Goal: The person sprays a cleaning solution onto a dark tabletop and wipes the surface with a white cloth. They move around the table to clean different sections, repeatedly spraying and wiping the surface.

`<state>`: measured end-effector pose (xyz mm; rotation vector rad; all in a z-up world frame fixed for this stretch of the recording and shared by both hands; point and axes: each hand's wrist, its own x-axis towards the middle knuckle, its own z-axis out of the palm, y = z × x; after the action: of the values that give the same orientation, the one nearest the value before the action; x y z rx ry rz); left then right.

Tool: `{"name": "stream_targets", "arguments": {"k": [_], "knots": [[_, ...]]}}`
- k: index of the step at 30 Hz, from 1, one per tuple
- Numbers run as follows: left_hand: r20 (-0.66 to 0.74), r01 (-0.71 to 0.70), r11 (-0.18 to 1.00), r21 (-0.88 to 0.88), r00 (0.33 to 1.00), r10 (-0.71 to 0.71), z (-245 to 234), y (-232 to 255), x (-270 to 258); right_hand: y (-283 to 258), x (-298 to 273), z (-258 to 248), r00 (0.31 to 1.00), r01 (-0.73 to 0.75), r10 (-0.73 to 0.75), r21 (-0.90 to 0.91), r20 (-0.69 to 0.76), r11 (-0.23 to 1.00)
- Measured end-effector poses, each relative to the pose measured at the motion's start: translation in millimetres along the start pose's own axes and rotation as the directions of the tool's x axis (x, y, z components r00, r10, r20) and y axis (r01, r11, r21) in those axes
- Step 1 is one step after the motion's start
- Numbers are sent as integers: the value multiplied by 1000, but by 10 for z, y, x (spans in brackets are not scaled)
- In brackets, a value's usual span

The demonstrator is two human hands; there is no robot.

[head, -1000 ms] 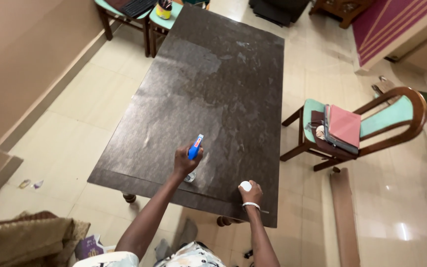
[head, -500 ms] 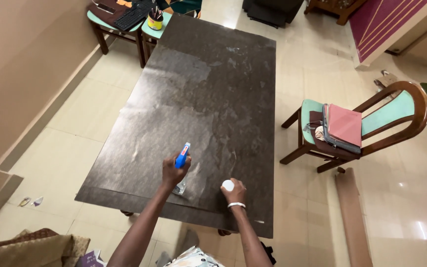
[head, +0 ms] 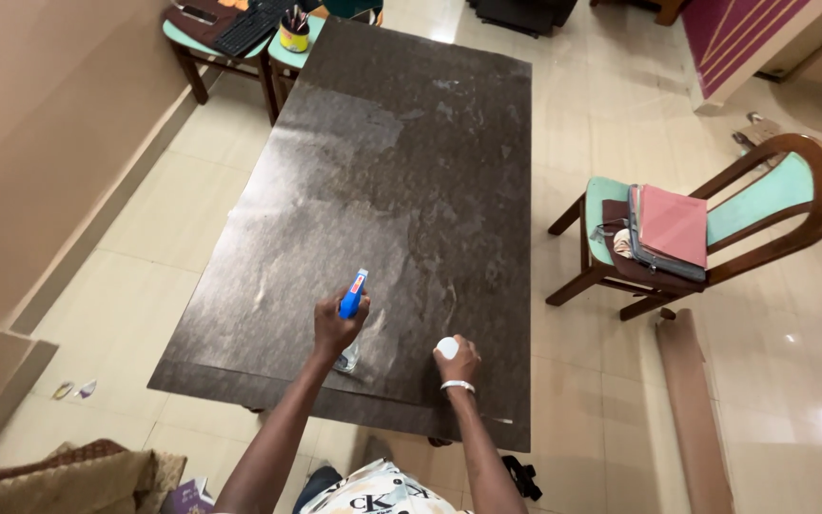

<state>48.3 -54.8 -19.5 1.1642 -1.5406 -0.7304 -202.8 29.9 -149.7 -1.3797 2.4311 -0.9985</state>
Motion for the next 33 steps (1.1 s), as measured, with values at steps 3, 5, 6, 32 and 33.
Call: {"name": "stream_targets", "arguments": {"k": [3,5,6,32,33], "knots": [[27,-7,1000,28,1000,6,-3,-14,32,11,-83,-37,1000,8,-8,23,-10,1000],[52,-17,999,32,999,15,21,-15,57,23,-97,-80,999,-32,33,14,-26,999],[64,-20,999,35,998,17,17,-21,64,49,-84,-127,997,-74,74,-3,-33,997],[-44,-154,988,-28,987,153,-73,-228,347,136,207,-310,990,-103,91,-115,-106,988],[-65,-178,984,0,982,178,-50,-240,332,135,238,-318,986,-140,126,-125,-109,982]]}}
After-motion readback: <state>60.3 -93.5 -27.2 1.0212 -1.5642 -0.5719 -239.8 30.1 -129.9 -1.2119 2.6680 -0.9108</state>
